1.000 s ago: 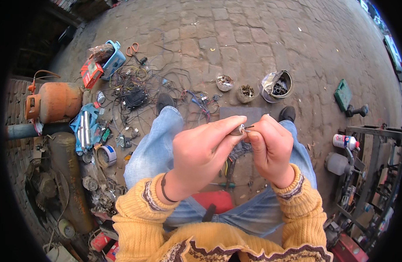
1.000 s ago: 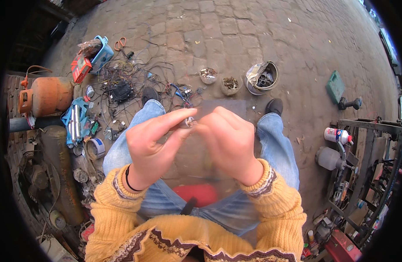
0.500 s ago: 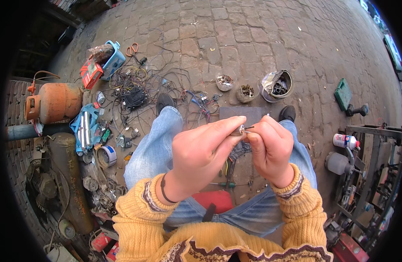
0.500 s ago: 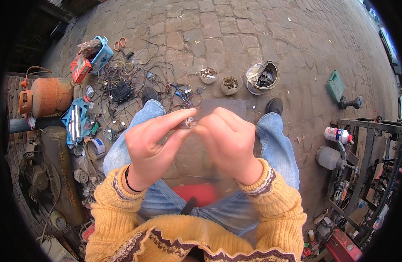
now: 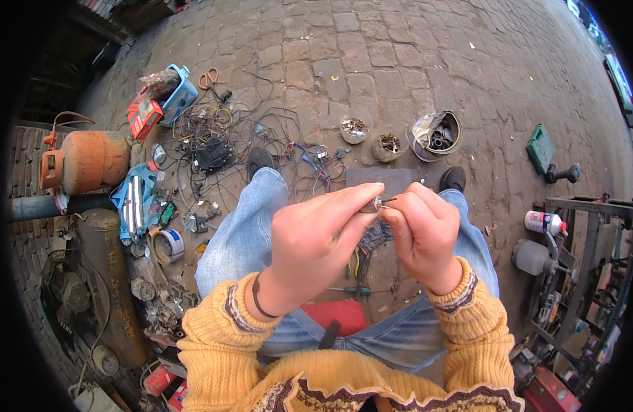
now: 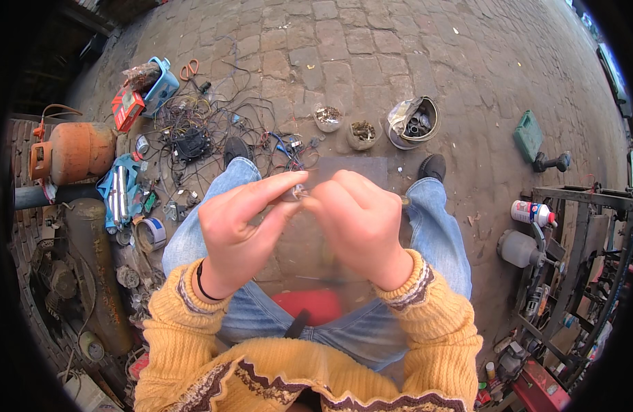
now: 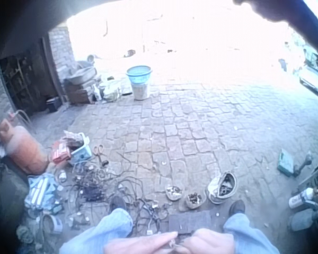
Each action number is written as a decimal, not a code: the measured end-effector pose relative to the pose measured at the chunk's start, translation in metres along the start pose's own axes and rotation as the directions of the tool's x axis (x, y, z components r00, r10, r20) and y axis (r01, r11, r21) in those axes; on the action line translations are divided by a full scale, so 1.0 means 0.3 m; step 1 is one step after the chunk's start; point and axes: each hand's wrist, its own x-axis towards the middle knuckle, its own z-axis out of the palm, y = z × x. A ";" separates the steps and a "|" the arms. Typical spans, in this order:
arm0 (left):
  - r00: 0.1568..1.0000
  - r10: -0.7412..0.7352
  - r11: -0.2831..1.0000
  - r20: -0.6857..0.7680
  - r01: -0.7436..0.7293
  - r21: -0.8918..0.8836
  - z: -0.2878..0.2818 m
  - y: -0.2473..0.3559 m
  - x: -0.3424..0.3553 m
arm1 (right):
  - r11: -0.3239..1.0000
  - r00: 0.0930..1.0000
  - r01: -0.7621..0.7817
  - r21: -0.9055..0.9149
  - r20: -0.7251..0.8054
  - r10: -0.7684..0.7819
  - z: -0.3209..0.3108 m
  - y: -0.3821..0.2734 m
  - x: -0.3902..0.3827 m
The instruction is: The person uses a small screwdriver to pry and adjust internal contacts inside a cylindrical metal electrical connector. They repeatedly insert the tool, rotate the connector, and manipulate the internal parts while seated on a low stool in a cluttered outdoor workshop.
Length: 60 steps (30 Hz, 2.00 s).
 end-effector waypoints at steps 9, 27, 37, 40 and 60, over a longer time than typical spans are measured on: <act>0.997 0.032 0.995 -0.076 -0.024 0.099 0.034 0.005 -0.010 | 0.990 0.997 0.021 -0.138 -0.066 -0.030 0.024 -0.001 -0.012; 0.989 -0.144 0.966 0.017 0.144 -0.214 0.037 -0.002 -0.017 | 0.990 0.987 0.031 0.140 -0.161 -0.009 0.038 0.007 -0.016; 0.990 -0.141 0.963 0.004 0.138 -0.233 0.024 -0.011 -0.010 | 0.998 0.999 0.003 0.065 -0.036 -0.001 -0.001 0.003 -0.011; 0.990 -0.136 0.964 -0.018 0.129 -0.232 0.028 -0.015 -0.005 | 0.999 1.000 0.000 0.046 -0.026 0.001 -0.001 0.002 -0.009; 0.995 -0.036 0.992 -0.095 0.024 -0.126 0.029 -0.019 -0.004 | 1.000 1.000 0.024 -0.010 -0.002 -0.024 -0.006 -0.008 -0.001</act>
